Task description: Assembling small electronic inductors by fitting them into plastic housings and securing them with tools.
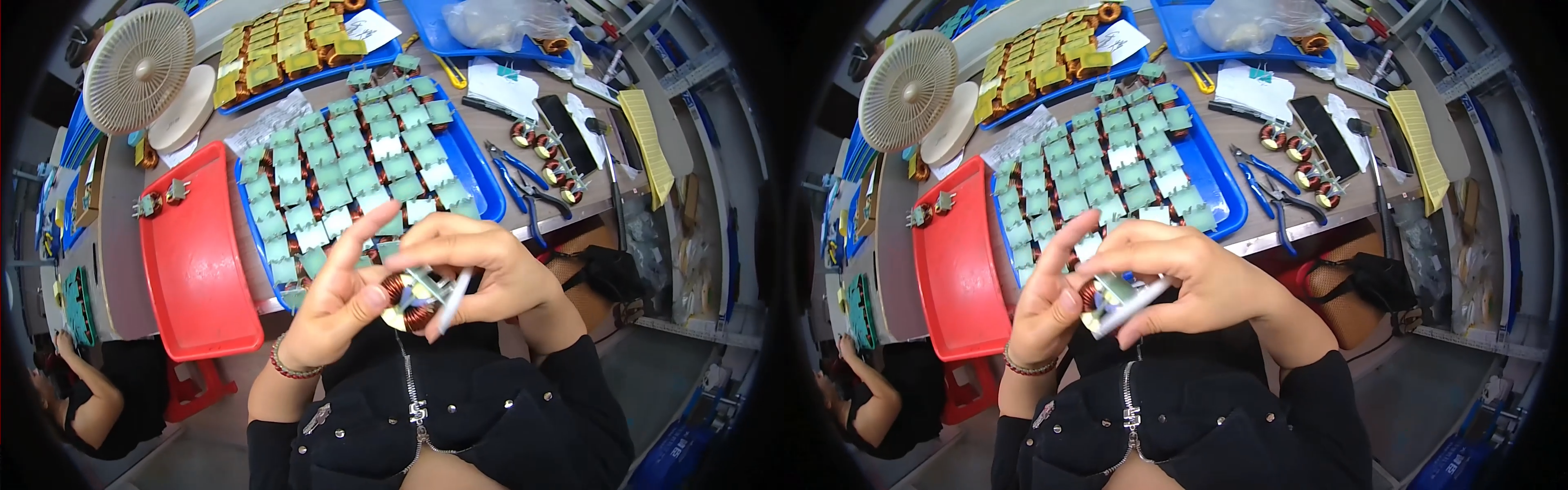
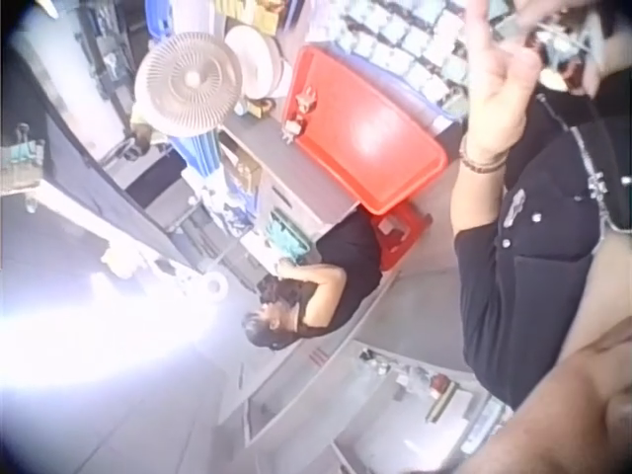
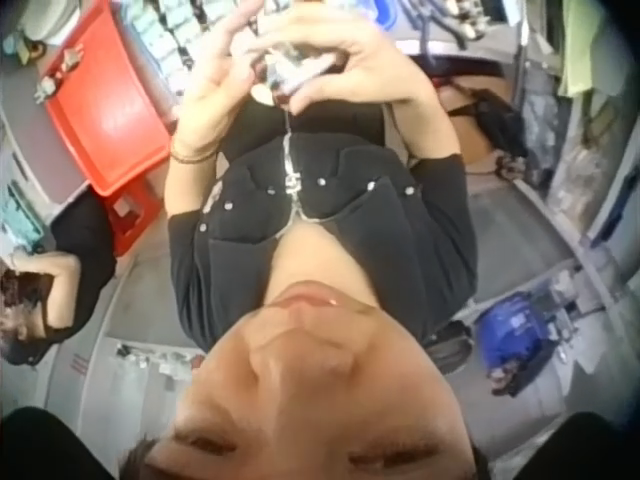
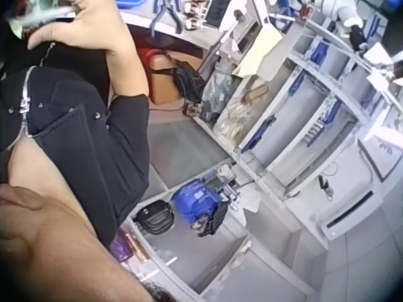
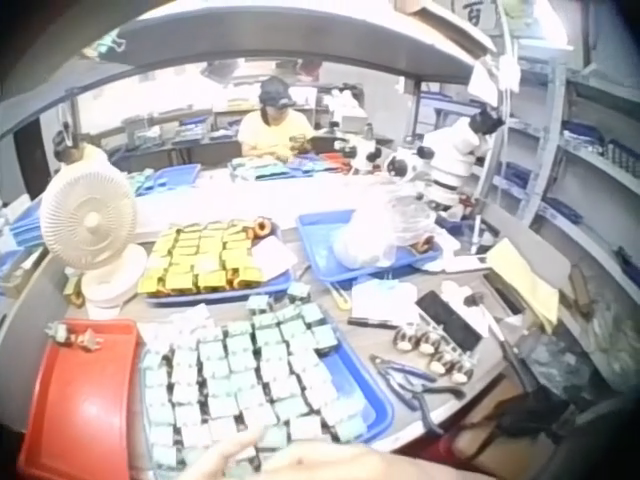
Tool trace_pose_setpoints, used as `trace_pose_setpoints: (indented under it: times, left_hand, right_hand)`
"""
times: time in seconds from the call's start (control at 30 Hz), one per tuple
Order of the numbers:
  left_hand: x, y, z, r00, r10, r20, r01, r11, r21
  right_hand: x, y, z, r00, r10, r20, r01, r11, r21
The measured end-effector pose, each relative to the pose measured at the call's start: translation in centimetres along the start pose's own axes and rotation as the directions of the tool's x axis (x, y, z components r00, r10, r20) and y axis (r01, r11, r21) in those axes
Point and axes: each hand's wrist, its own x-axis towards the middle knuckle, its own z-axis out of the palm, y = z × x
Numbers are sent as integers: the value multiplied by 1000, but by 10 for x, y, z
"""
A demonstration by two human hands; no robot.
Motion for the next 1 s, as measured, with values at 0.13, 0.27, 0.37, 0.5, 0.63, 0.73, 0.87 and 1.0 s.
trace_pose_setpoints:
  times: [0.13,0.27,0.37,0.5,0.63,0.73,0.87,1.0]
  left_hand:
    - [0,-4,-16,997,10,75,-20,991,132]
    - [-2,7,-31,980,171,-99,-127,930,345]
    - [-17,18,-49,956,193,-220,-92,912,400]
    - [-44,28,-80,882,273,-383,-82,892,445]
    - [-48,40,-143,695,406,-594,-9,831,557]
    - [-41,49,-195,453,569,-686,122,723,680]
    - [-24,61,-276,294,832,-470,555,251,793]
    - [-22,78,-334,552,811,-191,548,-181,817]
  right_hand:
    - [-3,0,-24,993,-113,-21,104,964,-243]
    - [-6,27,-73,941,-56,-333,-107,886,-451]
    - [-2,67,-98,943,30,-330,-216,812,-542]
    - [6,115,-98,969,21,-247,-184,728,-660]
    - [1,119,-99,938,-17,-346,-237,697,-677]
    - [-8,121,-103,926,22,-377,-279,713,-643]
    - [-7,109,-105,895,162,-415,-395,720,-571]
    - [2,117,-108,947,119,-298,-295,687,-664]
